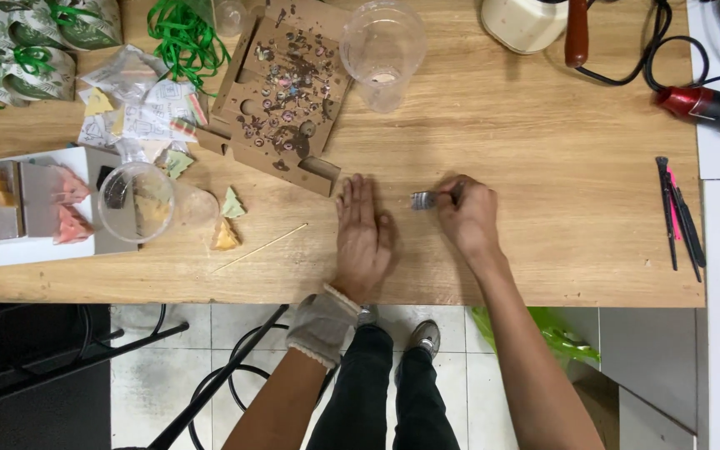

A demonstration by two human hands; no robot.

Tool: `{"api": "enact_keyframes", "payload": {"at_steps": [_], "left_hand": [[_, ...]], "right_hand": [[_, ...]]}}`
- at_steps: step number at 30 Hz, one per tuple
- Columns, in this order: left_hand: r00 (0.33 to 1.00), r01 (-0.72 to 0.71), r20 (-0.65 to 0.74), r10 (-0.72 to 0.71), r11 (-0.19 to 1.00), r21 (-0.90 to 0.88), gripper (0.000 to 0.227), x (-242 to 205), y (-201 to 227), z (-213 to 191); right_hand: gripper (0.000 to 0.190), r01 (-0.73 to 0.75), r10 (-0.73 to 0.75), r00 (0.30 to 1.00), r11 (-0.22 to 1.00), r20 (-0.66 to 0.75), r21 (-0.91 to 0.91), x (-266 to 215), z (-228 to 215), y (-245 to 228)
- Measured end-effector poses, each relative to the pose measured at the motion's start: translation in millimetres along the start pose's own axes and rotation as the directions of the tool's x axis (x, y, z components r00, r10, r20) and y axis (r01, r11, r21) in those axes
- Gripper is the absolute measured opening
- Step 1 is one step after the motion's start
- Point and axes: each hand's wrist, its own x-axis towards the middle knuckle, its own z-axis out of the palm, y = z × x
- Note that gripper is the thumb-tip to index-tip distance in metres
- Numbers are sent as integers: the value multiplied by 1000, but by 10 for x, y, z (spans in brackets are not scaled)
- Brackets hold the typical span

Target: Using a thin wooden stick to apply or clean small wax items, then cleaning a small metal part.

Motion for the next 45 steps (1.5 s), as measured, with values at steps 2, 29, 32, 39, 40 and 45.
{"api": "enact_keyframes", "payload": {"at_steps": [2,29,32,39,40,45], "left_hand": [[1000,20,-15,-21,996,-86,66,-24,137,-43],[953,-303,-97,287,899,-315,25,354,-163,-163],[962,-270,-121,244,915,-300,19,336,-96,-183],[980,-148,-201,-18,609,-779,21,524,-74,-93],[979,-88,-112,-168,145,-986,22,595,-17,-207],[907,-377,-409,105,636,-673,22,1737,519,-1223]], "right_hand": [[10,72,-72,997,997,-23,-19,12,192,-66],[18,-187,147,981,888,125,420,-314,-335,60],[17,-334,318,941,815,116,473,-606,-487,193],[15,-384,467,879,585,90,715,-1060,-713,584],[16,-383,483,871,561,85,734,-1098,-733,619],[17,-316,441,896,560,47,766,-1098,-824,584]]}}
